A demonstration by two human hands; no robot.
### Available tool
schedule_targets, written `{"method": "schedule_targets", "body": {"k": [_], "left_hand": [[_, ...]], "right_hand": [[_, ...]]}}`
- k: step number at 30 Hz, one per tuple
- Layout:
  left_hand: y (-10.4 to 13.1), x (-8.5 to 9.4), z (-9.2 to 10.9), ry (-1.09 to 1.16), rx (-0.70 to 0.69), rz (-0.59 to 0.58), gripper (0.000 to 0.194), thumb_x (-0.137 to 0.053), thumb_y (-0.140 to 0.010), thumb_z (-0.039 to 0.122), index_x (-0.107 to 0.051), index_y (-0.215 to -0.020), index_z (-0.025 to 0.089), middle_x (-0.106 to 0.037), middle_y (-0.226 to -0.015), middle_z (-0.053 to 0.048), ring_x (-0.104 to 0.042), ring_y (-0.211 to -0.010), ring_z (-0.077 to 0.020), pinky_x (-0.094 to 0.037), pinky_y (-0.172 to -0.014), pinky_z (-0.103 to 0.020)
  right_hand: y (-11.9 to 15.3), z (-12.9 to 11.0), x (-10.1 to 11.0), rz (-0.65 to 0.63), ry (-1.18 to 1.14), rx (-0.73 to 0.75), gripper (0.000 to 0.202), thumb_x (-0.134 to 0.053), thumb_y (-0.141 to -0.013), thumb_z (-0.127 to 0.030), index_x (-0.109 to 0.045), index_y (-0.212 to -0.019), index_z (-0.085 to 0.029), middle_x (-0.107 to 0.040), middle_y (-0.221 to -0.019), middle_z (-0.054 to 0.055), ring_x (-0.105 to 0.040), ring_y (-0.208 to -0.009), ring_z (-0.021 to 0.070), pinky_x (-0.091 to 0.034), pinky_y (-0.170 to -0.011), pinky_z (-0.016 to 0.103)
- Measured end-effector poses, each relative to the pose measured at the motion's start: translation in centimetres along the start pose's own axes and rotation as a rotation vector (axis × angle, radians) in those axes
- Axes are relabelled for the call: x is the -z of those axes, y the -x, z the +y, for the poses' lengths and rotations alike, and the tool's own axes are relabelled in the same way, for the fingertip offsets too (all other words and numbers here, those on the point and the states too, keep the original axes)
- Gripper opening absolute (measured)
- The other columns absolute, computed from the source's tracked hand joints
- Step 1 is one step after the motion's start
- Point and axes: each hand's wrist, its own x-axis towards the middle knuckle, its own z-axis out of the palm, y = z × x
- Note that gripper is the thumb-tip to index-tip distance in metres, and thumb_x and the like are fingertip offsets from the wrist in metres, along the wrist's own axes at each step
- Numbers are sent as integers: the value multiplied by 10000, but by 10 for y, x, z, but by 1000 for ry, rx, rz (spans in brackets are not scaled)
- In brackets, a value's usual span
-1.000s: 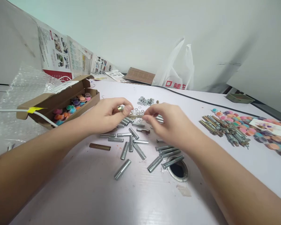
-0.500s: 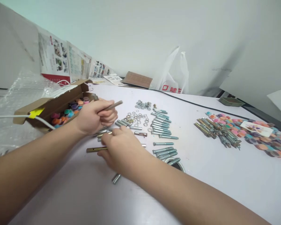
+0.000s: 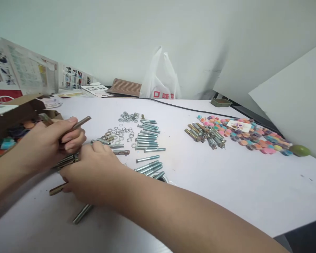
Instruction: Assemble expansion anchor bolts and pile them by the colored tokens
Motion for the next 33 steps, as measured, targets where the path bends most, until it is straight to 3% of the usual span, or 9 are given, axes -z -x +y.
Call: {"method": "schedule_targets", "body": {"k": [3,5,6,8,11,16,24,28,33], "left_hand": [[0,-1,1,-11,-8,66,565,-461,-989,384,-339,-474,187,-357,-450,10,-329,-453,-105,-309,-474,-264],[2,-3,3,-72,-7,91,568,-466,-988,410,-371,-476,181,-375,-442,6,-350,-461,-106,-308,-487,-259],[4,-5,4,-144,-11,94,551,-463,-989,430,-429,-499,182,-401,-434,5,-374,-468,-109,-317,-501,-253],[9,-8,4,-322,-16,34,501,-456,-987,478,-561,-587,195,-444,-403,7,-406,-468,-117,-325,-510,-244],[15,-11,3,-442,8,-109,499,-471,-951,584,-661,-700,198,-405,-358,23,-316,-415,-107,-265,-470,-248],[14,-8,1,-395,18,-285,564,-463,-918,683,-645,-724,186,-398,-370,32,-295,-379,-88,-223,-426,-227],[13,-4,6,-461,14,-277,543,-437,-946,644,-630,-721,189,-405,-373,32,-353,-372,-96,-267,-418,-206],[16,-5,3,-534,18,-324,616,-393,-933,707,-655,-773,173,-422,-394,26,-377,-402,-107,-275,-431,-219],[20,-11,-3,-433,-41,-358,765,-207,-921,779,-649,-839,159,-393,-429,32,-351,-433,-111,-264,-460,-249]], "right_hand": [[9,8,14,85,16,25,227,-531,-987,-290,-681,-935,-129,-579,-943,125,-458,-863,222,-394,-837,359],[21,18,34,79,-101,-38,199,-504,-996,-254,-640,-974,-111,-633,-932,93,-500,-823,178,-413,-797,320],[28,24,45,68,-192,-141,201,-484,-1004,-263,-629,-1007,-125,-654,-917,69,-524,-803,162,-417,-751,299],[41,37,65,196,-279,-282,189,-522,-979,-295,-638,-1015,-150,-683,-922,36,-558,-807,146,-414,-719,283],[52,53,79,355,-331,-278,174,-532,-958,-227,-679,-1027,-164,-714,-984,0,-597,-881,124,-429,-770,271],[50,63,68,354,-556,-241,192,-533,-967,-250,-689,-1033,-160,-673,-891,7,-564,-802,111,-438,-727,260],[50,62,63,350,-681,-310,224,-546,-982,-331,-683,-1056,-171,-637,-831,4,-506,-711,97,-416,-656,244],[48,51,64,287,-649,-207,158,-579,-949,-244,-701,-1016,-168,-712,-941,13,-625,-861,120,-475,-768,255],[39,25,56,237,-634,-92,155,-572,-944,-162,-716,-917,-212,-743,-1013,-19,-669,-903,106,-495,-845,233]]}}
